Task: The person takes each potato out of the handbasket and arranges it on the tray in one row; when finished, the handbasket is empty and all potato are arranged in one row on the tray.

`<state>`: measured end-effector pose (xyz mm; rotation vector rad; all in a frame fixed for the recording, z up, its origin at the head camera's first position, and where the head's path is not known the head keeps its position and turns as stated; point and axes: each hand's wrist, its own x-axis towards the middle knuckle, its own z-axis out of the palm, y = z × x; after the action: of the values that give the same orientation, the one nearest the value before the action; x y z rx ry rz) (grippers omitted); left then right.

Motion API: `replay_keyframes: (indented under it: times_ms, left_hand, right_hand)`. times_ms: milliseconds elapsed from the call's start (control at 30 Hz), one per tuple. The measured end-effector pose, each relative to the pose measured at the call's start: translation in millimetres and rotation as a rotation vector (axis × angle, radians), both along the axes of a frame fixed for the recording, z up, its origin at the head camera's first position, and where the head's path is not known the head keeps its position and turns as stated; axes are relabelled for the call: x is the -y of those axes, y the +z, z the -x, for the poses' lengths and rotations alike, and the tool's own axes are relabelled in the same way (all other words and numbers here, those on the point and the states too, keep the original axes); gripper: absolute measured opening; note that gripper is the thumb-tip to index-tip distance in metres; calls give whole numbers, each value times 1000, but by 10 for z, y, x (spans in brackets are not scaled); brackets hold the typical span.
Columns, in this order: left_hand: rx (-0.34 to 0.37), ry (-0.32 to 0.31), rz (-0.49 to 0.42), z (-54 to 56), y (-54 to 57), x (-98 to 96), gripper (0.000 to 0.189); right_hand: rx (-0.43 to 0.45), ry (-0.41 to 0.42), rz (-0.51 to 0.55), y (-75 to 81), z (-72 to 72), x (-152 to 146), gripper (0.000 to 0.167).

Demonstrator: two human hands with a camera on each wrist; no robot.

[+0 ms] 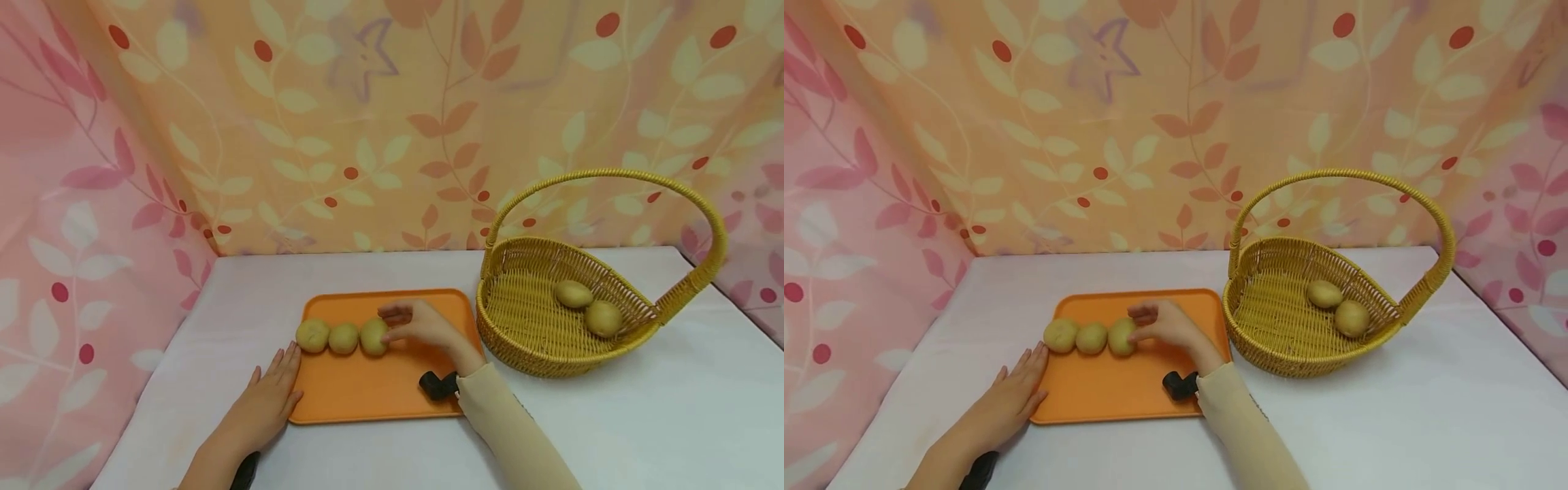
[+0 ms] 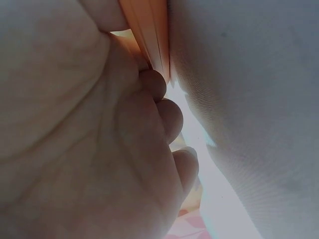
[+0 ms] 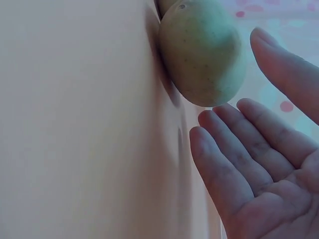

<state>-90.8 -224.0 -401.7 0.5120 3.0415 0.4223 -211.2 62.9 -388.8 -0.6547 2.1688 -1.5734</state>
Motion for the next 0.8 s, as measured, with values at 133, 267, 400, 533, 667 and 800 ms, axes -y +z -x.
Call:
replay_keyframes:
  times_ms: [133, 267, 400, 533, 667, 800]
  left_hand:
    - [-10, -5, 4, 5, -8, 23, 64]
    - [-21, -8, -8, 3, -28, 18, 63]
    - [-12, -9, -18, 0, -42, 14, 62]
    - [-1, -10, -11, 7, -49, 7, 62]
    - [-11, -6, -11, 9, -43, 7, 61]
    - [-6, 3, -11, 0, -36, 16, 62]
  right_hand:
    - [2, 0, 21, 6, 3, -2, 59]
    - [45, -10, 42, 30, -2, -8, 58]
    - [71, -23, 40, 38, -8, -11, 56]
    - [65, -28, 39, 30, -5, -25, 55]
    - [65, -21, 55, 60, -15, -30, 55]
    - [56, -43, 95, 155, -59, -52, 52]
